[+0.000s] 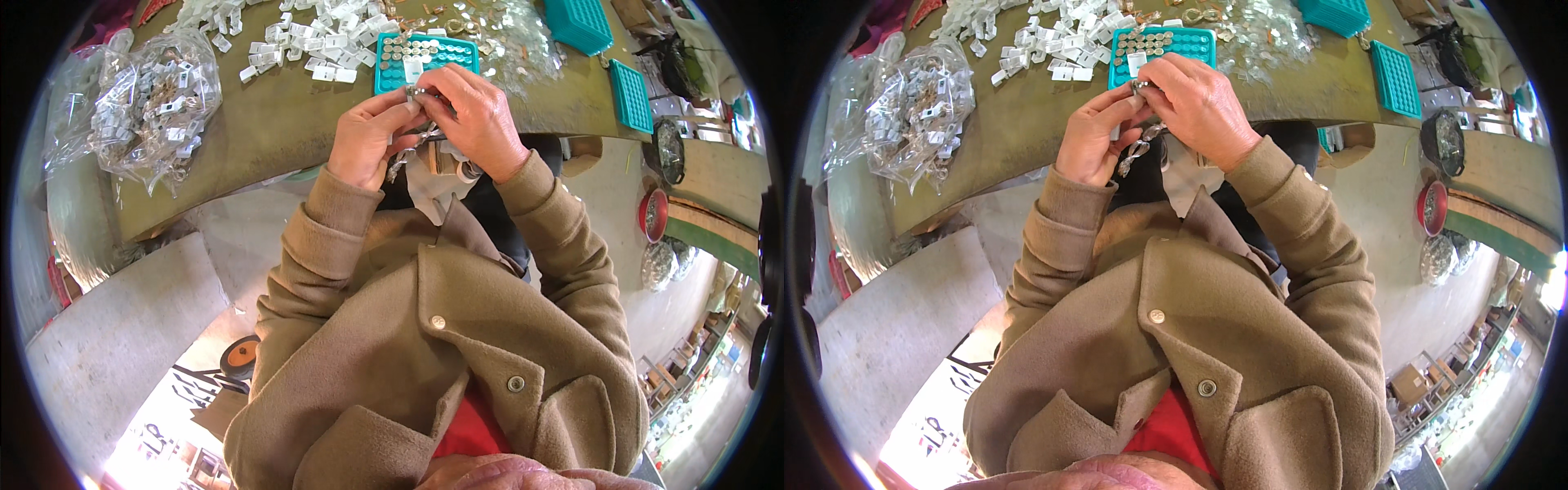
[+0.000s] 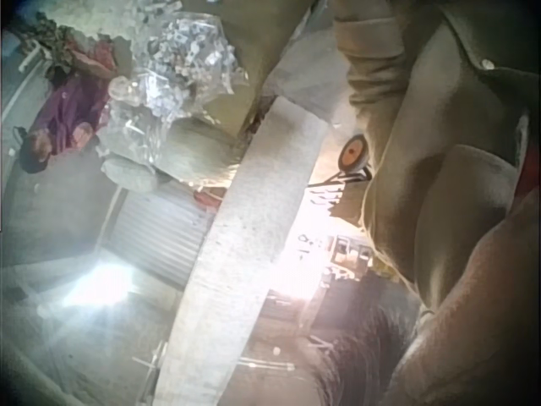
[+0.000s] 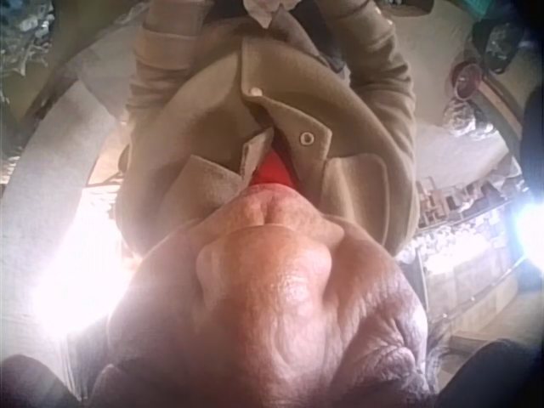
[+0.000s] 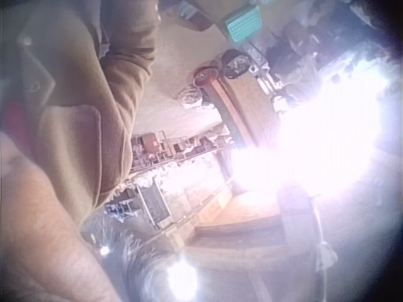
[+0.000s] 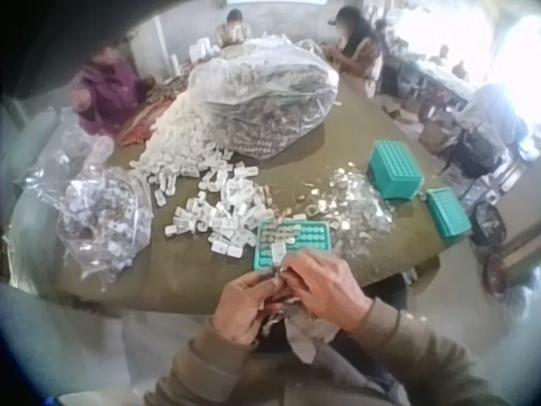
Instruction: The person repeatedly picks small white plastic housings and metal contacts from a table, inserts the contacts into the housings, and places the assembled units into a teal tray. The person also uses a small red light to inspect the interior of some housings during the process.
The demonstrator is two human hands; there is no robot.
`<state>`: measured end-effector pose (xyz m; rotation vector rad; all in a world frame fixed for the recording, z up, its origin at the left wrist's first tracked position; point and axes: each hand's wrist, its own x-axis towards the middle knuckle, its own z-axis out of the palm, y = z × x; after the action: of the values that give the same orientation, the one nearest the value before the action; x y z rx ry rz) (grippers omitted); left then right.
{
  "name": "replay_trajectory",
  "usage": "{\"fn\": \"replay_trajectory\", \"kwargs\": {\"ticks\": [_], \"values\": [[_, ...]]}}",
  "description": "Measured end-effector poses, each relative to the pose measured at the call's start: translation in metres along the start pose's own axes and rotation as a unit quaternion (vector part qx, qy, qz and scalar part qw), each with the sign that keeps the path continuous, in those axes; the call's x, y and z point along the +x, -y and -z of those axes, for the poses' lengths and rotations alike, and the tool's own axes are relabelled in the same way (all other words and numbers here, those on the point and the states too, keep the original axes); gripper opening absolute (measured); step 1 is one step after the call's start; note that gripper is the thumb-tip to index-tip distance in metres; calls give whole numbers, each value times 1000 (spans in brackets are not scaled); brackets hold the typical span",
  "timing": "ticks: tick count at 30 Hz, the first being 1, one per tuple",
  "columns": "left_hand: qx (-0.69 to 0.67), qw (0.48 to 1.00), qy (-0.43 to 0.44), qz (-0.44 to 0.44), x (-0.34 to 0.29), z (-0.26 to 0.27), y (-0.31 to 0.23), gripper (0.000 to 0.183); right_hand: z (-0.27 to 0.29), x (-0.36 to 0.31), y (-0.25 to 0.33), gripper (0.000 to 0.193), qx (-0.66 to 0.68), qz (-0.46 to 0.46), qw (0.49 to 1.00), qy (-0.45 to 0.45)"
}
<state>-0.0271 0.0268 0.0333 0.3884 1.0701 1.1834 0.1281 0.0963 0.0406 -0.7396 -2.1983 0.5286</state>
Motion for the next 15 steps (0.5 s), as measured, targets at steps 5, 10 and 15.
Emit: {"fn": "replay_trajectory", "kwargs": {"ticks": [5,10,15], "values": [[3,1000,-11,-17,0,2,4,32,-2,-7,-2,7,-13,29,999,-21],[-6,999,-31,-18,-2,1,9,33,-5,-13,-4,7,7,21,999,-38],[-9,998,-58,-36,-3,-4,15,33,-5,-15,-6,7,-2,20,1000,-19]]}}
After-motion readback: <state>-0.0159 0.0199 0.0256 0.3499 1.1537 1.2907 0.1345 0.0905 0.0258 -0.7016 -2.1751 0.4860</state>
